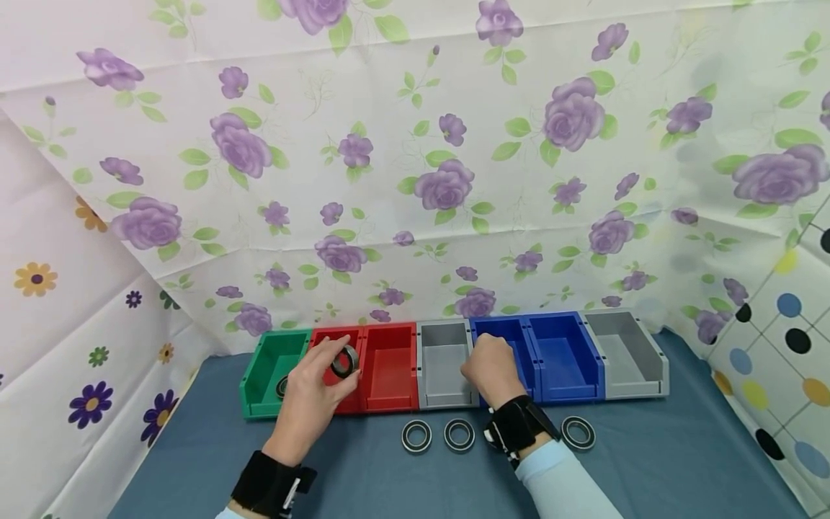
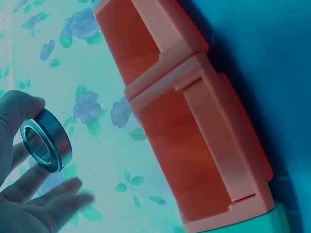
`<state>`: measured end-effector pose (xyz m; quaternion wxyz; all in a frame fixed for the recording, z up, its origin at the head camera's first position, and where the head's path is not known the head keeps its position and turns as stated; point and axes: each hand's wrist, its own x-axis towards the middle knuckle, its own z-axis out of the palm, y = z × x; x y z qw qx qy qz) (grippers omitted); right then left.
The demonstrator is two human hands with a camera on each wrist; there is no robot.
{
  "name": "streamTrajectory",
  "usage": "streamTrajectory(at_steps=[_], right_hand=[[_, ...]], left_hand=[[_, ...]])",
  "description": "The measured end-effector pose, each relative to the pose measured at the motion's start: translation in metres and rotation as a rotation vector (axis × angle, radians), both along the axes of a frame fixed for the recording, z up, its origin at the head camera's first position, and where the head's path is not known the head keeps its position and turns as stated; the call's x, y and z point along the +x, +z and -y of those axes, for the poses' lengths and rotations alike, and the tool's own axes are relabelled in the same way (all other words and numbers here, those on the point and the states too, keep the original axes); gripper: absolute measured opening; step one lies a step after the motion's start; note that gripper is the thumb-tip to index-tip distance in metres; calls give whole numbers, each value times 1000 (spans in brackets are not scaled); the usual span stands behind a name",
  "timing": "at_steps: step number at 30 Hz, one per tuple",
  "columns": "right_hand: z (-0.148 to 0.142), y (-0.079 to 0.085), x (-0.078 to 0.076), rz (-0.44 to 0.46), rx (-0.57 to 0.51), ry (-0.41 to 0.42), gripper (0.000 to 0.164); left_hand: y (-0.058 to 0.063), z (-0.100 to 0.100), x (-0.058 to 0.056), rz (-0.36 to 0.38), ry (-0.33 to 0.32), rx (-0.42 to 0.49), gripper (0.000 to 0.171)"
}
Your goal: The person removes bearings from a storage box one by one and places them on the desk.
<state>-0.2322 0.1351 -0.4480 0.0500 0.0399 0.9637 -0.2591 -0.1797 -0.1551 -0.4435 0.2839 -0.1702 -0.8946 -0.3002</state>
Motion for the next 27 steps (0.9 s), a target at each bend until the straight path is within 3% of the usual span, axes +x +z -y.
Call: streamTrajectory(at_steps=[6, 14, 27], right_hand=[[-1, -1, -1, -1, 11, -2, 15], [-1, -3, -1, 1, 3, 2, 16], [-1, -4, -4, -18, 21, -3, 19]], left_hand=[[-4, -4, 8, 28, 13, 3, 68], [-13, -9, 18, 109, 29, -28, 58], [-34, -20, 31, 316, -2, -209, 56]])
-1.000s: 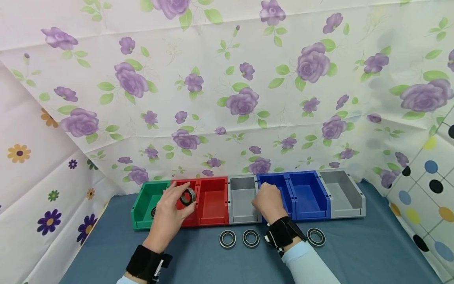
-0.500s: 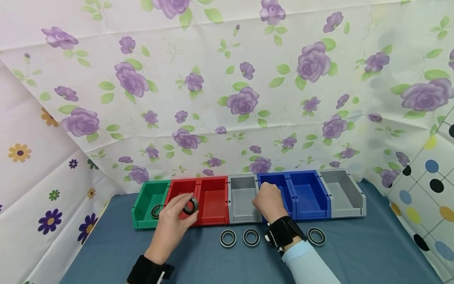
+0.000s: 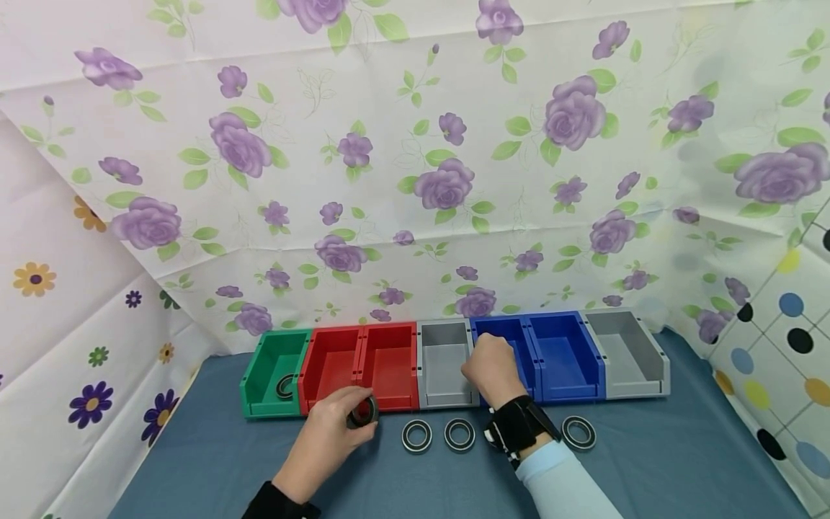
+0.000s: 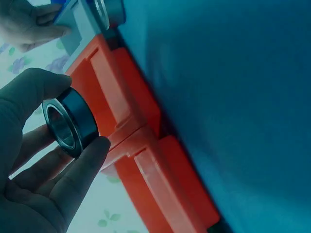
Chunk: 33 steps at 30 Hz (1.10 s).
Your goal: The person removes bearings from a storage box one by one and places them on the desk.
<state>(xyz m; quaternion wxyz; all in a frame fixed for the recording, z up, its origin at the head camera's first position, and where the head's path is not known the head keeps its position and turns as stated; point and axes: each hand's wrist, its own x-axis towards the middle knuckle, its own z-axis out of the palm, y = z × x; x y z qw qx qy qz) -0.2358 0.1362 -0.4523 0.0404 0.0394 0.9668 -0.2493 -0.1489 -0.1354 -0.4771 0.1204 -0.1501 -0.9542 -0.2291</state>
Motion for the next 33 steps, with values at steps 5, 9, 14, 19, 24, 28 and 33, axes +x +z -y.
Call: streamTrajectory(at_steps=[5, 9, 14, 19, 24, 28, 33], right_hand=[[-1, -2, -1, -13, -3, 6, 20], [0, -2, -1, -8, -3, 1, 20], [0, -1, -1, -3, -9, -1, 19], [0, 0, 0, 4, -10, -3, 19], [0, 0, 0, 3, -10, 0, 19], [0, 0, 1, 1, -12, 1, 20], [0, 1, 1, -2, -13, -2, 20]], left_hand=[[-6, -3, 2, 63, -28, -20, 53], [-10, -5, 2, 86, -48, -40, 49], [-12, -7, 2, 124, -51, -55, 46], [-15, -10, 2, 194, -50, -77, 47], [-19, -10, 2, 227, -63, -93, 46], [-20, -11, 1, 245, -73, -113, 45], [-21, -12, -1, 282, -84, -161, 45]])
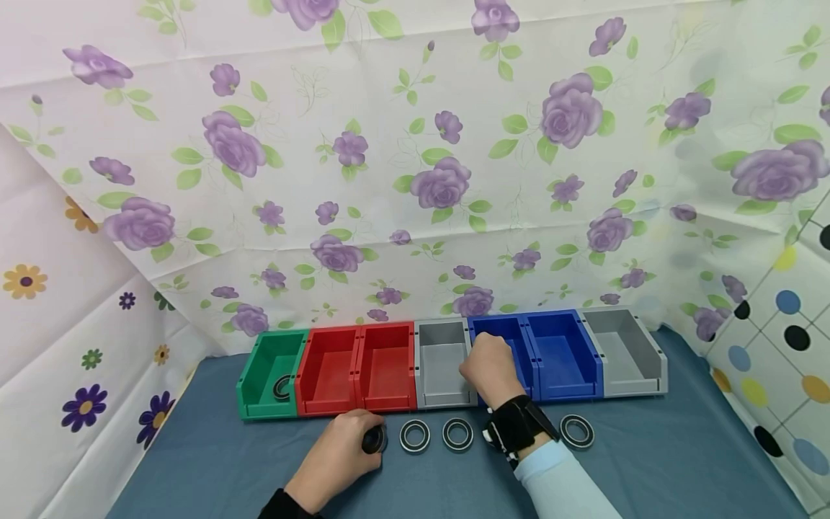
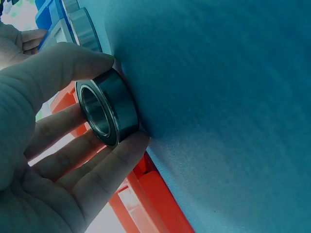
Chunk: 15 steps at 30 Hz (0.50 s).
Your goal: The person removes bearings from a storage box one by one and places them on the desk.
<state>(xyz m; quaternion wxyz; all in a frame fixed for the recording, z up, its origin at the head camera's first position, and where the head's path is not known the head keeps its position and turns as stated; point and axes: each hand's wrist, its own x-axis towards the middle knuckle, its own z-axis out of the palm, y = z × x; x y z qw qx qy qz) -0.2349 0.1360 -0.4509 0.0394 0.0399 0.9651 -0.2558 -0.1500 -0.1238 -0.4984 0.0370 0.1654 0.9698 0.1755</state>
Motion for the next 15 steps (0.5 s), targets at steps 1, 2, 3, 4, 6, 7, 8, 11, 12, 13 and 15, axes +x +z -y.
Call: streamTrajectory(at_steps=[1, 2, 3, 4, 6, 7, 8, 11, 12, 13, 15], right_hand=[[0, 0, 0, 1, -1, 0, 20], [0, 0, 0, 1, -1, 0, 21], [0, 0, 0, 2, 0, 0, 21], [0, 0, 1, 2, -1, -1, 21], [0, 1, 1, 1, -2, 1, 21], [0, 1, 1, 1, -2, 1, 20], [0, 1, 2, -5, -4, 4, 20], [0, 2, 2, -7, -8, 4, 20], [-1, 2, 2, -7, -7, 4, 20], [-1, 1, 2, -6, -7, 4, 20], [0, 1, 1, -2, -5, 1, 21]], left_hand=[[0, 0, 0, 6, -2, -7, 46], [0, 0, 0, 8, -3, -14, 46], [1, 0, 0, 8, -4, -19, 46], [1, 0, 0, 8, -3, -21, 45], [2, -1, 0, 7, -1, -23, 46], [2, -1, 0, 7, 0, -23, 46], [2, -1, 0, 4, 1, -23, 46], [2, -1, 0, -4, 3, -21, 46], [2, -1, 0, -7, 3, -20, 46], [1, -1, 0, -10, 3, -19, 46], [1, -1, 0, -13, 4, -16, 45]])
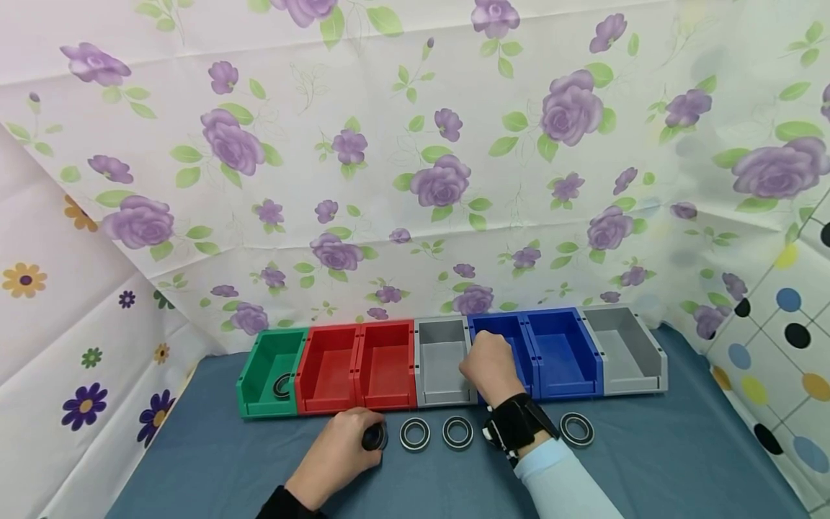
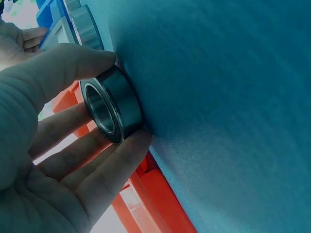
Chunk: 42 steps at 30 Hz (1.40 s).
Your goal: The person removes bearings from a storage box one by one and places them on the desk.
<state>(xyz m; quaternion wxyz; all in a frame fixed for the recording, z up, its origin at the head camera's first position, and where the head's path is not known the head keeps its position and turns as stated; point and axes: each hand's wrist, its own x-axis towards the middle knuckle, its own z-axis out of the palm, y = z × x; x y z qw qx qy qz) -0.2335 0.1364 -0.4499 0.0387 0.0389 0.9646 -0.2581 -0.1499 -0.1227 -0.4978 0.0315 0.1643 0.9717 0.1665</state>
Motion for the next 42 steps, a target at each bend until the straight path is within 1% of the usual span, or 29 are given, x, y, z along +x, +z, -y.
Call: streamTrajectory(at_steps=[12, 16, 19, 22, 26, 28, 32, 36, 39, 42], right_hand=[[0, 0, 0, 0, -5, -2, 20], [0, 0, -1, 5, -3, -1, 20], [0, 0, -1, 12, -4, 1, 20], [0, 0, -1, 13, -5, 0, 20], [0, -1, -1, 12, -9, 0, 19], [0, -1, -1, 16, -13, 2, 19], [0, -1, -1, 15, -19, 6, 19], [0, -2, -1, 9, -17, 4, 19], [0, -2, -1, 15, -15, -3, 19], [0, -3, -2, 21, -15, -8, 18]], left_hand=[[-2, -1, 0, 21, 21, -26, 47], [0, 1, 2, 6, 12, -9, 46], [4, 4, 4, -36, -3, 21, 45], [10, 8, 5, -95, -8, 44, 43], [22, 15, 4, -174, 12, 66, 44], [28, 20, 3, -220, 33, 74, 46], [40, 34, -3, -327, 94, 127, 48], [47, 52, -11, -422, 162, 185, 56], [48, 66, -17, -463, 208, 196, 68], [49, 78, -21, -474, 242, 185, 75]])
